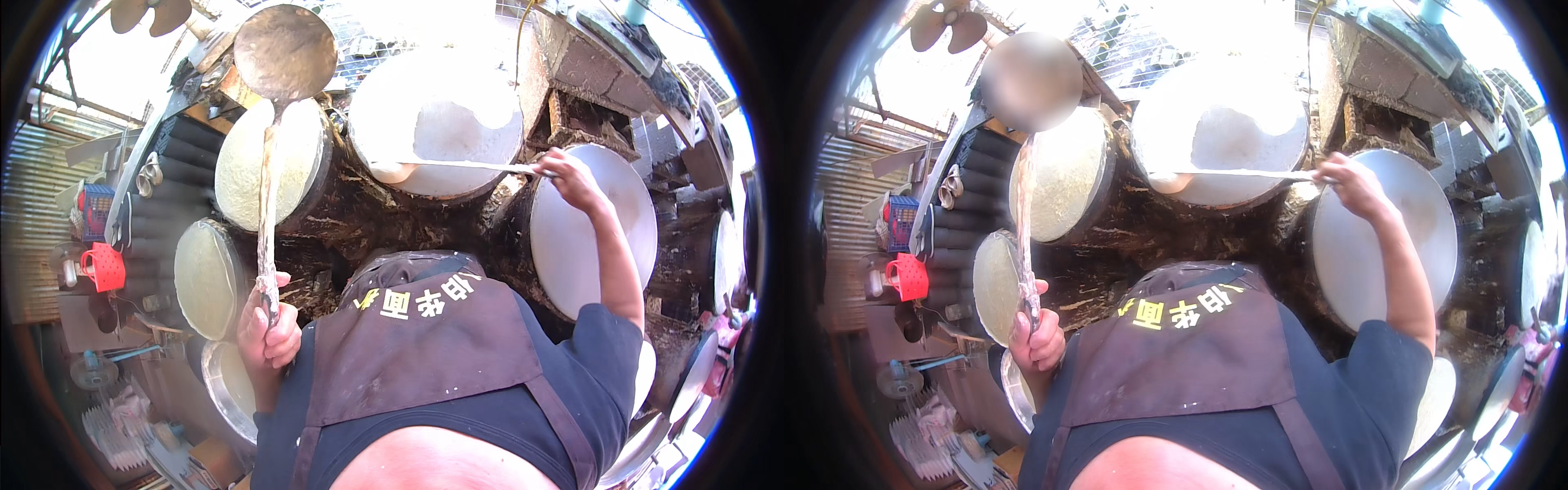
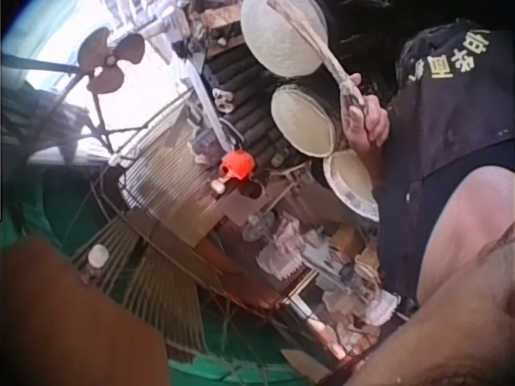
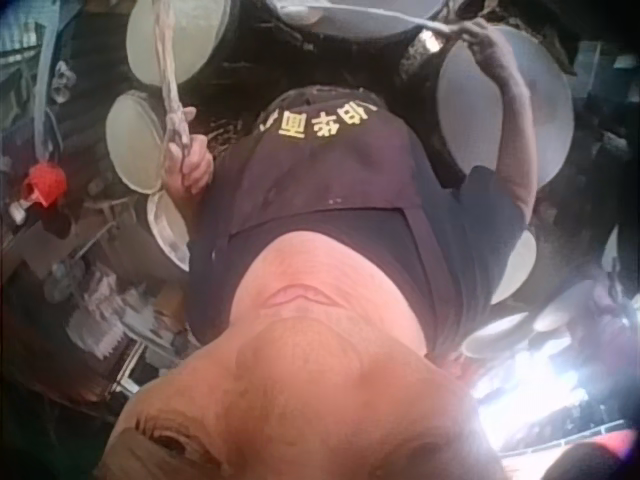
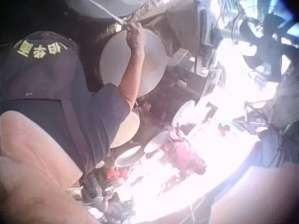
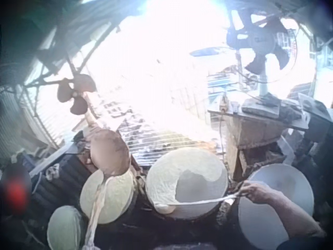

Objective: The person ladles batter onto several hot griddles, spreads it into thin circles, and flips the crepes as they cook. The person then stacks the finished crepes into a container.

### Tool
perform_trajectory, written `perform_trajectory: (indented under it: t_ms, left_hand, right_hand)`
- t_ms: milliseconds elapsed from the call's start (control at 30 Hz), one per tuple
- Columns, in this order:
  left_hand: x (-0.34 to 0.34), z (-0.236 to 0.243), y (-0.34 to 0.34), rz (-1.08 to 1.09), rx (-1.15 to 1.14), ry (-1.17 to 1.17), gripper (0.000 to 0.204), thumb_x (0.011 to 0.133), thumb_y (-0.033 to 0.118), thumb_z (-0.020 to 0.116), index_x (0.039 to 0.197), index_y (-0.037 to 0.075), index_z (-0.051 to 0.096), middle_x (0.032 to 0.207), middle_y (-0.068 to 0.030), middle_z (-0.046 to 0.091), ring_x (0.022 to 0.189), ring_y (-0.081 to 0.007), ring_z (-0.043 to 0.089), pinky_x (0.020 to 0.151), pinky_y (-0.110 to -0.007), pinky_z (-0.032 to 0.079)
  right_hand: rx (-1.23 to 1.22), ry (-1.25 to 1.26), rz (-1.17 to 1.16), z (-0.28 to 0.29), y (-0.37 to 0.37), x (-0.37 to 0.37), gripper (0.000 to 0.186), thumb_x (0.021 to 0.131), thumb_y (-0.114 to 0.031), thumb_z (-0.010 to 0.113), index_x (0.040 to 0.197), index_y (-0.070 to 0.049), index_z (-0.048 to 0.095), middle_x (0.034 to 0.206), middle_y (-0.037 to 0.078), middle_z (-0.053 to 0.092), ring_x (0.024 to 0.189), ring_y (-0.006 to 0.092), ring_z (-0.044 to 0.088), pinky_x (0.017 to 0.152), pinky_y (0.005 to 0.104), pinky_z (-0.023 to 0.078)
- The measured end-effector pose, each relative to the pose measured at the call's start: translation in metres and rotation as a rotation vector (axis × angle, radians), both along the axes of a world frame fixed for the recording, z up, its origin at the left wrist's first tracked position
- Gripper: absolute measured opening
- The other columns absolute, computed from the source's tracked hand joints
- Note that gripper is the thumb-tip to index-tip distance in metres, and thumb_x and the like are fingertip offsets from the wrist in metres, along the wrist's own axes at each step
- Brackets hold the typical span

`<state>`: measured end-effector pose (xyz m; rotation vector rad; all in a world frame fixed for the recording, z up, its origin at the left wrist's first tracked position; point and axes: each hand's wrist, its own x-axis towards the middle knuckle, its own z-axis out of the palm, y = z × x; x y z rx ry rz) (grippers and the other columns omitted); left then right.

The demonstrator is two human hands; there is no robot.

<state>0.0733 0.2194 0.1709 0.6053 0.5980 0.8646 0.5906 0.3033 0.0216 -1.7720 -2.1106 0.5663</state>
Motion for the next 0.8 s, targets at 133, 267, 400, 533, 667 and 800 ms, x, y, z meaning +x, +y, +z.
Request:
perform_trajectory:
  t_ms: [133, 267, 400, 533, 667, 800]
  left_hand:
    - [-0.024, -0.007, 0.006, -0.062, 0.007, -0.066, 0.055, 0.099, 0.030, 0.050, 0.142, 0.006, 0.026, 0.058, 0.0008, 0.038, 0.038, -0.0036, 0.031, 0.029, -0.019, 0.029]
    - [-0.048, -0.009, 0.012, -0.095, 0.025, -0.071, 0.057, 0.099, 0.030, 0.051, 0.142, 0.005, 0.025, 0.058, 0.0009, 0.037, 0.038, -0.0029, 0.030, 0.029, -0.018, 0.027]
    - [-0.072, -0.007, 0.017, -0.115, 0.035, -0.094, 0.057, 0.099, 0.030, 0.050, 0.143, 0.005, 0.024, 0.058, 0.0013, 0.036, 0.037, -0.0025, 0.028, 0.028, -0.018, 0.026]
    - [-0.110, -0.013, 0.026, -0.188, 0.027, -0.163, 0.061, 0.100, 0.029, 0.048, 0.148, 0.008, 0.016, 0.060, 0.0008, 0.036, 0.036, -0.0025, 0.026, 0.027, -0.018, 0.026]
    - [-0.143, -0.022, 0.028, -0.210, -0.016, -0.207, 0.063, 0.101, 0.027, 0.045, 0.150, 0.012, 0.010, 0.062, 0.0003, 0.035, 0.038, -0.0030, 0.025, 0.027, -0.018, 0.026]
    - [-0.162, -0.032, 0.025, -0.202, -0.108, -0.247, 0.063, 0.102, 0.026, 0.045, 0.151, 0.012, 0.009, 0.061, 0.0006, 0.035, 0.039, -0.0033, 0.026, 0.027, -0.017, 0.025]
  right_hand:
    - [-0.081, 0.159, -0.267, -0.006, -0.072, 0.010, 0.033, 0.076, 0.012, 0.054, 0.096, -0.010, 0.068, 0.100, 0.006, 0.063, 0.092, 0.0232, 0.063, 0.084, 0.0316, 0.051]
    - [-0.287, 0.794, -0.465, -0.033, -0.077, -0.107, 0.046, 0.085, 0.002, 0.057, 0.129, -0.010, 0.056, 0.092, 0.002, 0.060, 0.072, 0.0081, 0.056, 0.066, 0.0240, 0.050]
    - [-0.252, 0.853, -0.293, -0.073, -0.035, -0.270, 0.048, 0.088, -0.008, 0.057, 0.134, -0.016, 0.049, 0.105, 0.015, 0.065, 0.079, 0.0199, 0.064, 0.070, 0.0374, 0.053]
    - [-0.144, 0.816, -0.430, -0.111, -0.001, -0.341, 0.047, 0.094, -0.012, 0.048, 0.141, -0.019, 0.043, 0.070, 0.001, 0.056, 0.049, 0.0079, 0.047, 0.043, 0.0256, 0.044]
    - [-0.225, 0.851, -0.635, -0.091, -0.046, -0.318, 0.045, 0.096, -0.013, 0.049, 0.139, -0.021, 0.046, 0.068, 0.000, 0.055, 0.048, 0.0057, 0.046, 0.040, 0.0228, 0.041]
    - [-0.309, 0.935, -0.786, -0.076, -0.093, -0.285, 0.045, 0.094, -0.012, 0.052, 0.138, -0.022, 0.049, 0.066, 0.001, 0.056, 0.047, 0.0058, 0.047, 0.040, 0.0239, 0.043]
